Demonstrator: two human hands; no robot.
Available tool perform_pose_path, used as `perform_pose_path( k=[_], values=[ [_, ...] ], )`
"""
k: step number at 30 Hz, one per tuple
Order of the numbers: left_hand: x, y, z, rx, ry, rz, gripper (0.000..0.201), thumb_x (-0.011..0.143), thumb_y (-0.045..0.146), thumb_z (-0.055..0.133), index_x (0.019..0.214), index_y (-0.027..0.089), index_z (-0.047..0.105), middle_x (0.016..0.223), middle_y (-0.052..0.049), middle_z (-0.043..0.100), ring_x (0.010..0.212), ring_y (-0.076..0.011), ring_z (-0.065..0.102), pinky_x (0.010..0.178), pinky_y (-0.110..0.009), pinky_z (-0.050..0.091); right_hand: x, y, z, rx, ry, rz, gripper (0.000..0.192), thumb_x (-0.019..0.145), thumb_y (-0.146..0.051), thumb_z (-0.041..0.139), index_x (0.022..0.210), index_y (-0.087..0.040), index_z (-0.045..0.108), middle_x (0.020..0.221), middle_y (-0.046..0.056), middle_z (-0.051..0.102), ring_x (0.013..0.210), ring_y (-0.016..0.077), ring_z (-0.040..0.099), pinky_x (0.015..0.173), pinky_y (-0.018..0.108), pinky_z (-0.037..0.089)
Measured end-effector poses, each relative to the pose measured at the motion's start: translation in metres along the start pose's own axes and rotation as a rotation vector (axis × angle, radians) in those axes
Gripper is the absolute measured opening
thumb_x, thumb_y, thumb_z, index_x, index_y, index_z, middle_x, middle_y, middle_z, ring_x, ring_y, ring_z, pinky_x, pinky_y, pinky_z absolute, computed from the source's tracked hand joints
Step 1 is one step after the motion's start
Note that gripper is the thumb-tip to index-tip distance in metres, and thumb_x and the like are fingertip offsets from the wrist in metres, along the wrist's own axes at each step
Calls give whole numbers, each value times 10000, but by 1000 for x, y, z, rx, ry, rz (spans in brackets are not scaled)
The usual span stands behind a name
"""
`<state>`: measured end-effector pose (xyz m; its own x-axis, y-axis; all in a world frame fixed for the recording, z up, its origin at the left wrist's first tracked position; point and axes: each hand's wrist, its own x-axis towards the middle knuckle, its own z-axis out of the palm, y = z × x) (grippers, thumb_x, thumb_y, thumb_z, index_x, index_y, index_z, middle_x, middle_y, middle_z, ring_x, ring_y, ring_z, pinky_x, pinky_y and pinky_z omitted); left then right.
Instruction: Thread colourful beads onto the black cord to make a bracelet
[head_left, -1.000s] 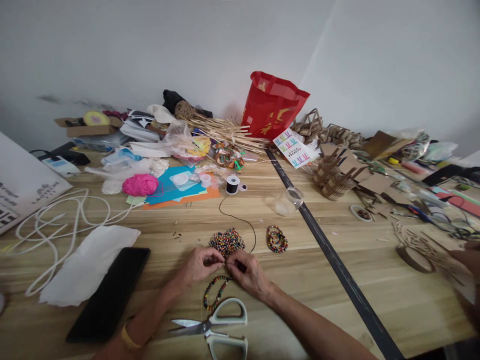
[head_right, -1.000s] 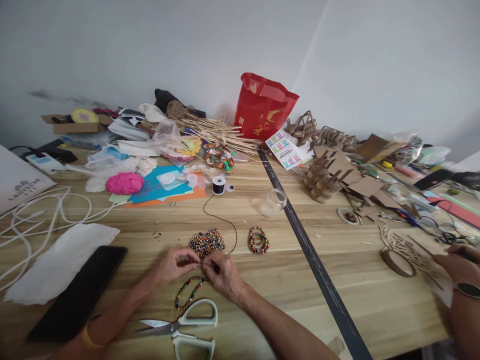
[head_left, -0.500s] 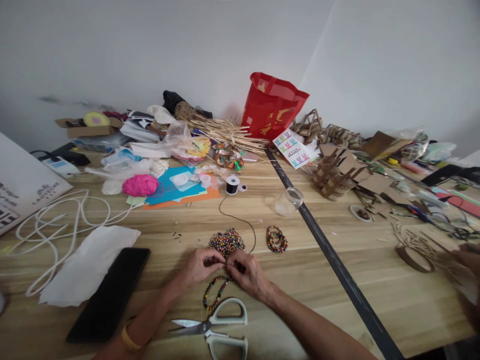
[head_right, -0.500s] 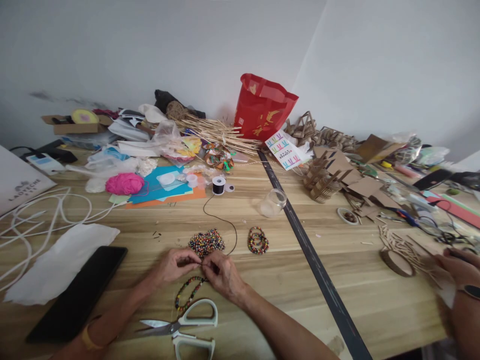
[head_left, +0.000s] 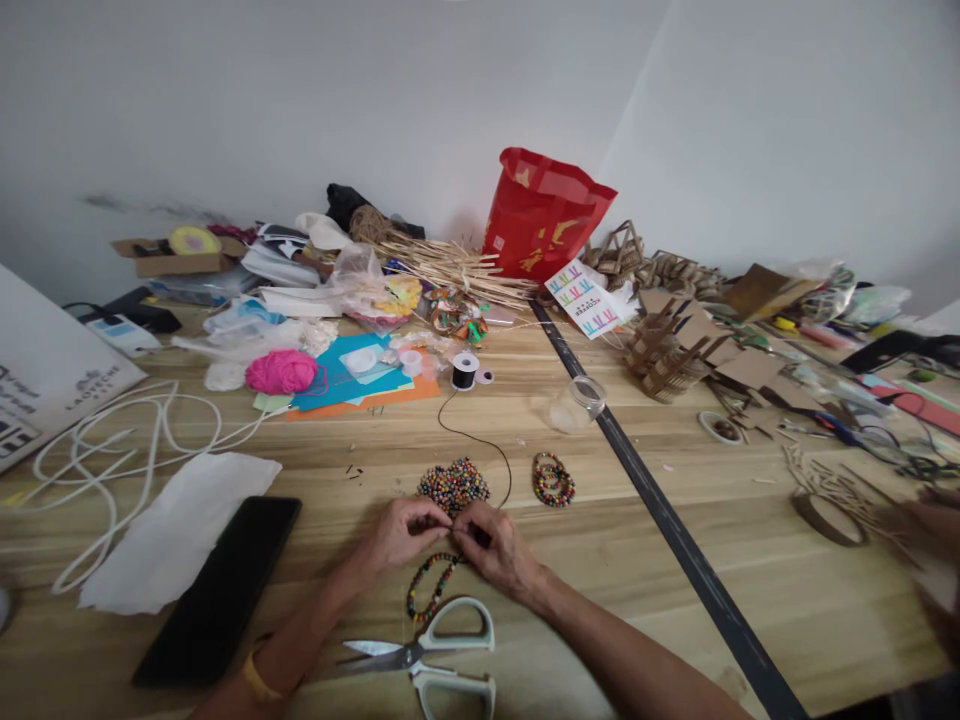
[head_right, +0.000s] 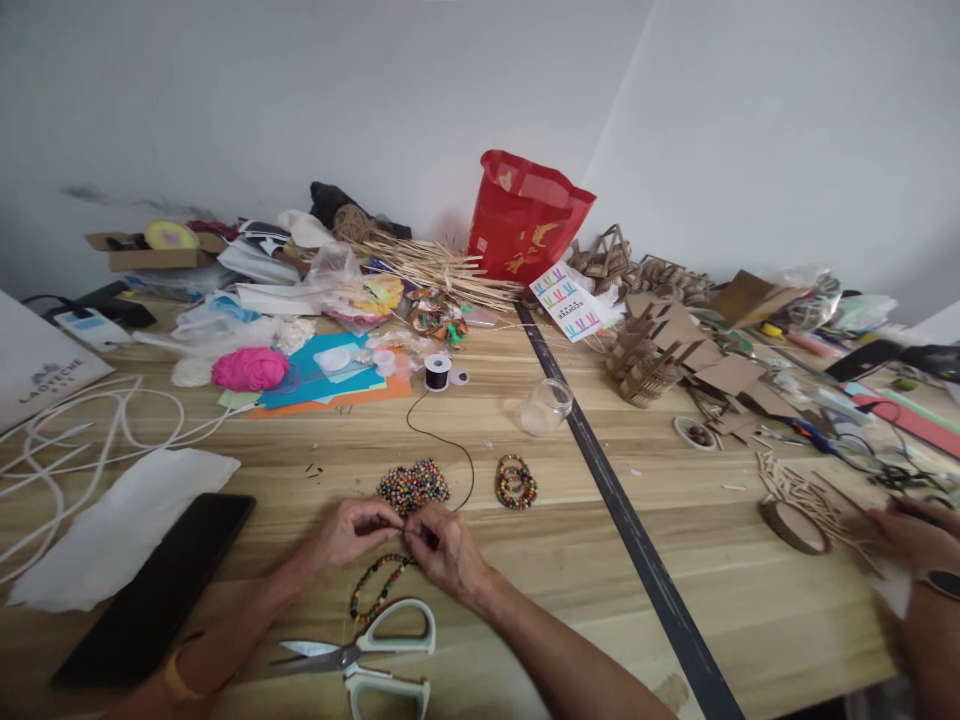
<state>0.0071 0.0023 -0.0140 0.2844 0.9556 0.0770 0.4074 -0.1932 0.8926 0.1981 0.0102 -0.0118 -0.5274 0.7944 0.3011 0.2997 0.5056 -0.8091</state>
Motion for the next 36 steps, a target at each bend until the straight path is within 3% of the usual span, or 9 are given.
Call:
perform_pose_path(
  k=[17,26,36],
  values=[
    [1,-5,1,-50,5,94,104,733,169,620,726,154,723,752,-65,720,709,-170,661,678,-252,513,-2,1,0,34,4,36,111,839,-220,550,760,-167,605,679,18,600,630,128,546,594,219,425],
    [0,-3,5,-106,-16,-74,57,684,156,639,701,149,693,683,-29,708,633,-151,628,598,-217,486,-3,2,1,123,-13,89,91,838,-252,581,795,-173,590,690,3,594,626,118,535,586,212,429],
    [1,-4,1,-118,-23,6,101,717,231,653,657,156,683,676,-30,692,653,-156,614,636,-233,472,-2,1,-1,73,-17,-37,75,858,-226,556,818,-177,595,721,17,575,684,134,533,627,227,425]
  ],
)
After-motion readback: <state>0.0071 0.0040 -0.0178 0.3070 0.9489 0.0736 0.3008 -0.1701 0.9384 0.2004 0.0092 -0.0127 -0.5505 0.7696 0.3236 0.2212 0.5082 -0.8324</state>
